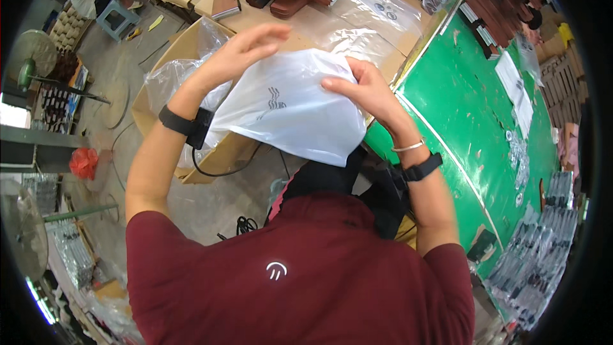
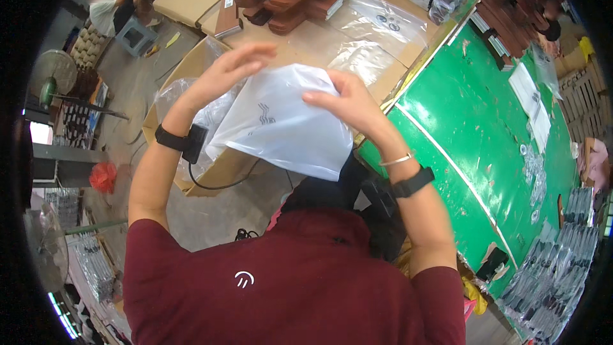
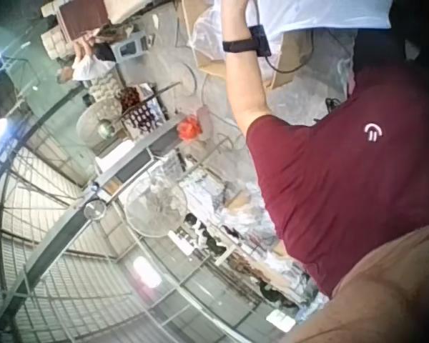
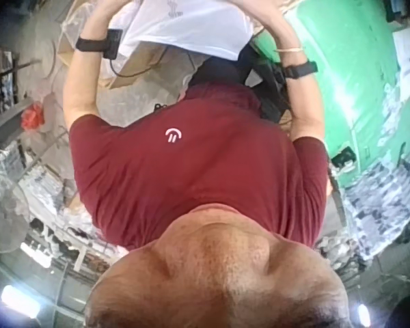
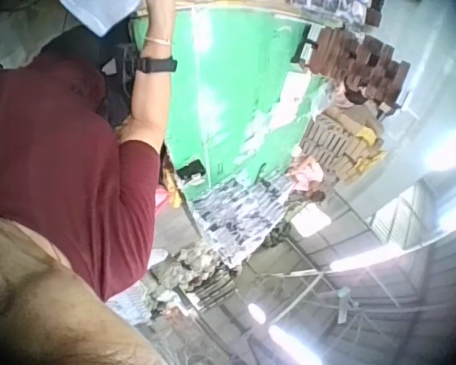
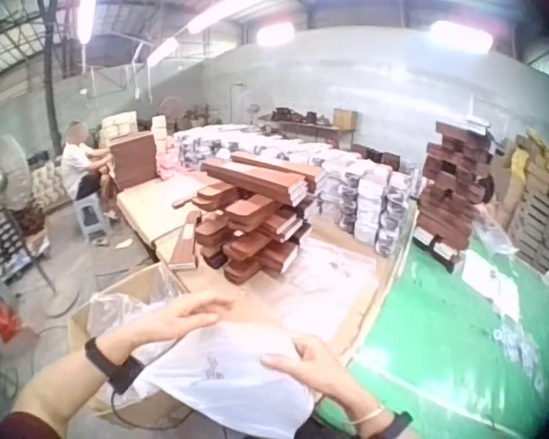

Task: Placing wooden slats into plastic sleeves and sealing them with tape.

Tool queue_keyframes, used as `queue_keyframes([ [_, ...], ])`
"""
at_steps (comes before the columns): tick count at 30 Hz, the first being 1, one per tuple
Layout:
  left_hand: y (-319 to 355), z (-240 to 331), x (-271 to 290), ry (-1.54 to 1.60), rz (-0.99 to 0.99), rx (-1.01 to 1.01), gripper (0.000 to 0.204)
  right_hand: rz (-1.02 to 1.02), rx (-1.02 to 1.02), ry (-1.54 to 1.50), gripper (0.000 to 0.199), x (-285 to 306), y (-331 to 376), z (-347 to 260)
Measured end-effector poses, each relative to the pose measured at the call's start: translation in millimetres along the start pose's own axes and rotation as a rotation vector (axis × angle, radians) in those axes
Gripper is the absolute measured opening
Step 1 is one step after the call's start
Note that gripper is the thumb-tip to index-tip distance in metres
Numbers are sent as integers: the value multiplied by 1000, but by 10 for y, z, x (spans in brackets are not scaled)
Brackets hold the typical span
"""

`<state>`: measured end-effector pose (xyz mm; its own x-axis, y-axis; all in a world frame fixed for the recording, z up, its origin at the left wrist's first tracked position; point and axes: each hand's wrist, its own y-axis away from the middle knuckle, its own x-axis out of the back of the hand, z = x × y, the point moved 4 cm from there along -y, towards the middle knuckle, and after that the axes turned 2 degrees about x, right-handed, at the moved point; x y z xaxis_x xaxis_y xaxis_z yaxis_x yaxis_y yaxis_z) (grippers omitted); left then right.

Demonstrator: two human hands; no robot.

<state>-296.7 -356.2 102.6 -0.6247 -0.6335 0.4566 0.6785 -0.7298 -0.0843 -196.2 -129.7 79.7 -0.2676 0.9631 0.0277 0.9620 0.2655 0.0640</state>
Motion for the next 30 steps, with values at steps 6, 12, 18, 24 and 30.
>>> queue_keyframes([
  [6,125,-514,-135,-187,-124,85,52,53,-67,-41,37,9,352,213],
  [12,41,-651,-229,-613,-154,85,54,95,-84,0,27,49,420,365],
  [18,-32,-584,-453,-493,-335,-94,25,37,-69,-137,31,-47,560,218],
  [24,-22,-719,-193,-299,-394,234,17,22,-150,-221,32,-49,695,259],
  [30,67,-821,69,-4,-282,288,21,89,-154,-195,29,86,736,351],
])
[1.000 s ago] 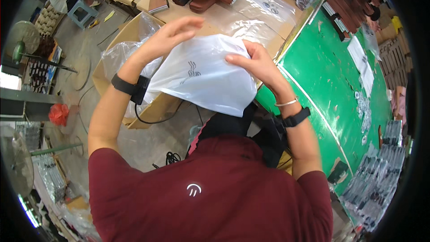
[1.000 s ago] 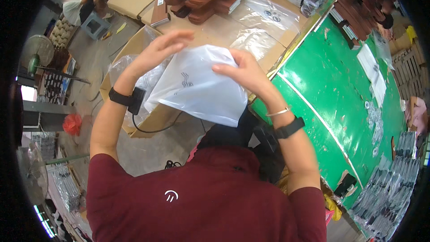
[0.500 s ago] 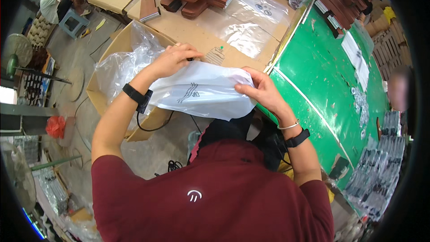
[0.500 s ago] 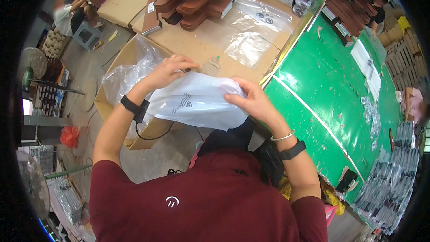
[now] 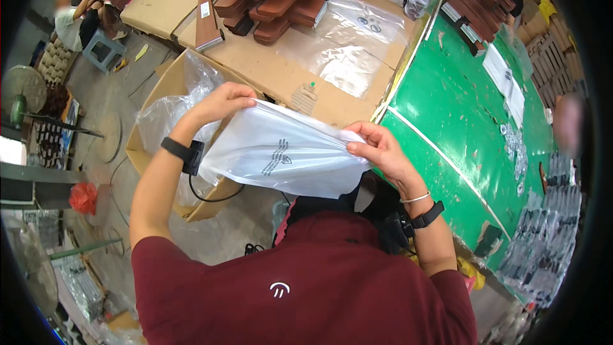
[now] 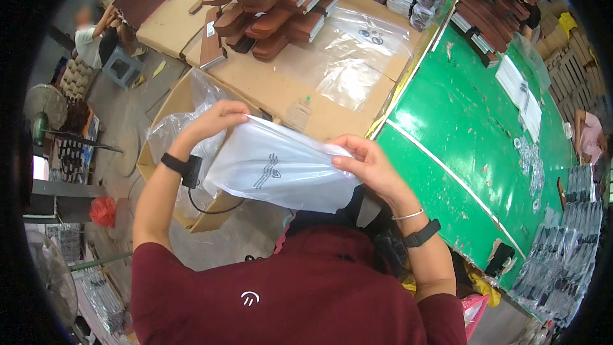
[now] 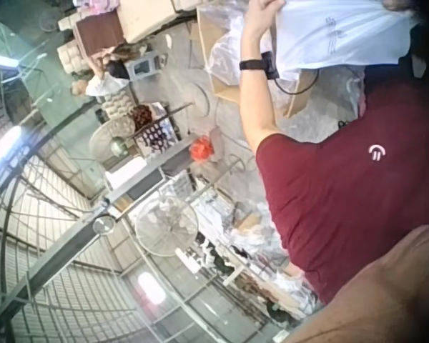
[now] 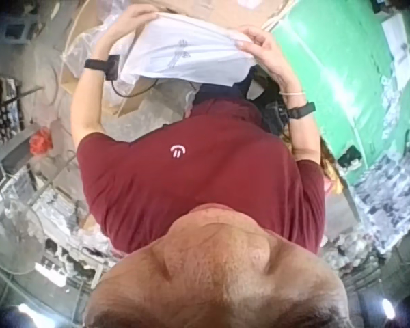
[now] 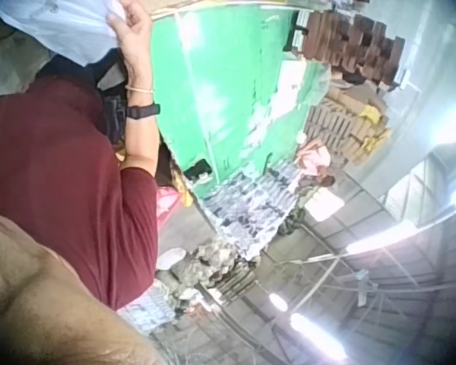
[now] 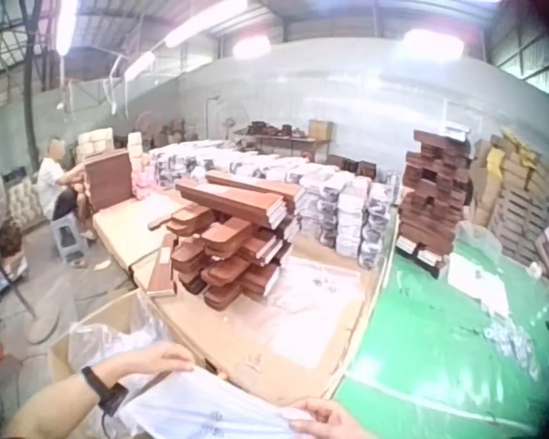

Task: Placing wooden slats into plastic sleeves and sealing them with tape.

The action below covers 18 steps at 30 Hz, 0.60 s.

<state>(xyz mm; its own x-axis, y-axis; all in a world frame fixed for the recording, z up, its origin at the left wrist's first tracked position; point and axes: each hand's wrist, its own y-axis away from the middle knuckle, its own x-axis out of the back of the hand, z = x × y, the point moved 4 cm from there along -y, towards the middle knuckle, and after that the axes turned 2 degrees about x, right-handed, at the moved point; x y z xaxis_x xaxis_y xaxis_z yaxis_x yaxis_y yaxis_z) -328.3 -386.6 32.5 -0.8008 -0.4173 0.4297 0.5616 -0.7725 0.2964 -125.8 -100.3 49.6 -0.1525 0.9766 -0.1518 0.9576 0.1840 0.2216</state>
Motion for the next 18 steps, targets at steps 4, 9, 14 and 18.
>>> queue_keyframes([
  [4,118,514,104,122,89,-62,20,125,59,-49,31,170,58,-109],
  [9,-42,600,-52,142,20,-37,20,144,63,41,31,392,93,-364],
  [14,-200,599,-170,211,5,-56,21,122,50,215,20,471,63,-230],
  [18,-408,630,-187,-64,28,-115,23,255,232,416,24,635,127,-48],
])
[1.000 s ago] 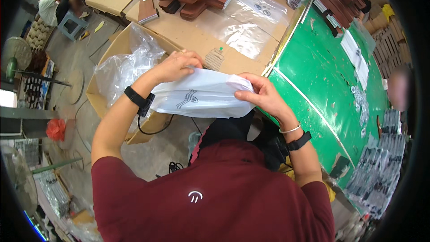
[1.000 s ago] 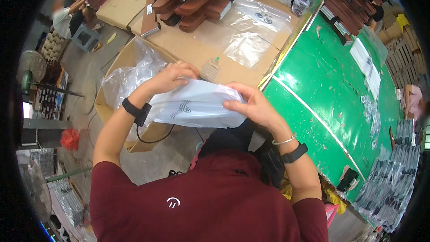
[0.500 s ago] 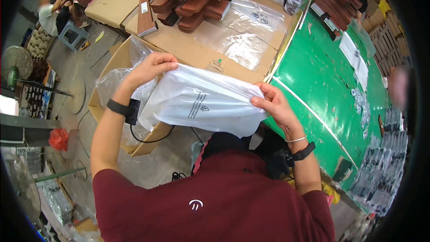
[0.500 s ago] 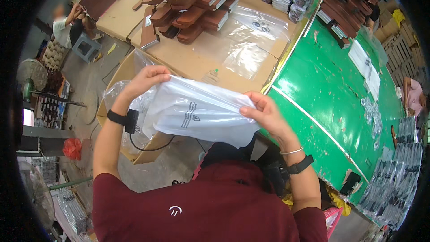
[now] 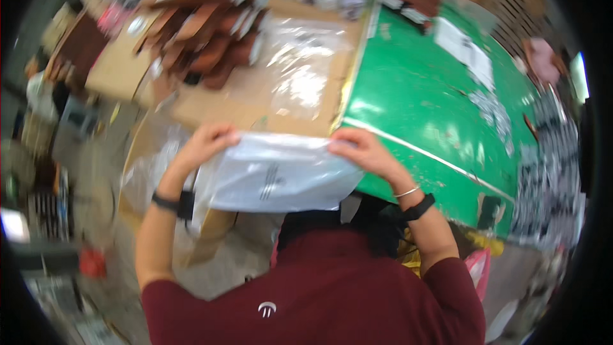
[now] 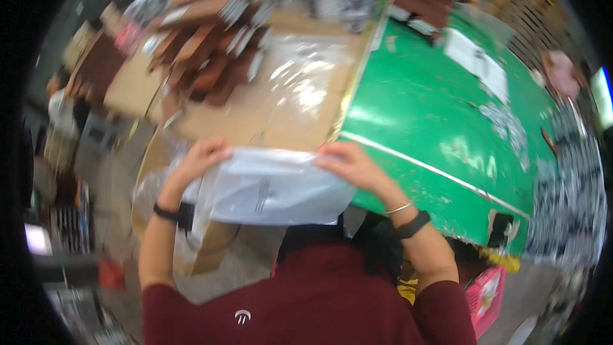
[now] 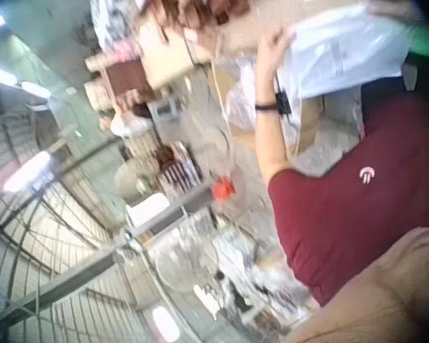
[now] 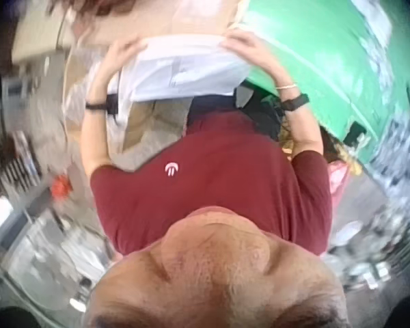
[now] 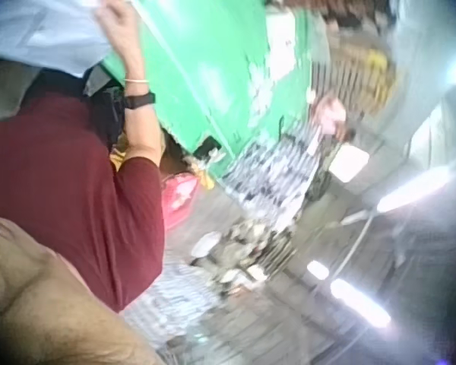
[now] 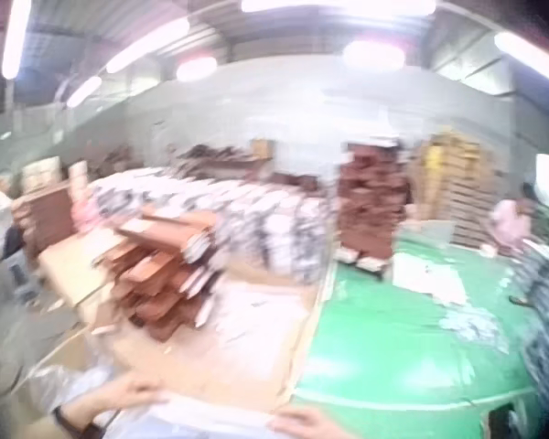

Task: Placing wooden slats into plastic sleeves and sealing them with tape.

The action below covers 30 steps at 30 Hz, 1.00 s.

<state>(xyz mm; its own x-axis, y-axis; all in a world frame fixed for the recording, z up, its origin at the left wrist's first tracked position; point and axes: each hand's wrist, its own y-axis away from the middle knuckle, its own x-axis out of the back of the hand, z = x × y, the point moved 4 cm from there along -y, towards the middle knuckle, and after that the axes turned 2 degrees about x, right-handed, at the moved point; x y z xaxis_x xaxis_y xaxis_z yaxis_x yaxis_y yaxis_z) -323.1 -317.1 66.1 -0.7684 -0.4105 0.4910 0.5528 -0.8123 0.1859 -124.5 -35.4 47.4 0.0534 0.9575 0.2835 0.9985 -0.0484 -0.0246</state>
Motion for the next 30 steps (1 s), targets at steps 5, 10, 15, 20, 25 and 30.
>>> queue_keyframes([
  [5,185,-264,-48,11,194,55,19,2,198,41,25,-237,16,145],
  [10,205,-370,-19,91,420,66,18,160,130,28,25,-96,574,274],
  [15,569,-1041,970,121,717,26,13,664,65,-441,21,684,1159,749],
  [20,-57,991,-179,-607,843,-492,24,780,17,-343,22,813,1124,854],
  [25,-513,1482,-2074,-241,90,-264,50,685,114,-307,27,418,939,783],
  [30,-686,1167,-2578,-136,96,-216,8,619,138,-367,30,340,1005,623],
])
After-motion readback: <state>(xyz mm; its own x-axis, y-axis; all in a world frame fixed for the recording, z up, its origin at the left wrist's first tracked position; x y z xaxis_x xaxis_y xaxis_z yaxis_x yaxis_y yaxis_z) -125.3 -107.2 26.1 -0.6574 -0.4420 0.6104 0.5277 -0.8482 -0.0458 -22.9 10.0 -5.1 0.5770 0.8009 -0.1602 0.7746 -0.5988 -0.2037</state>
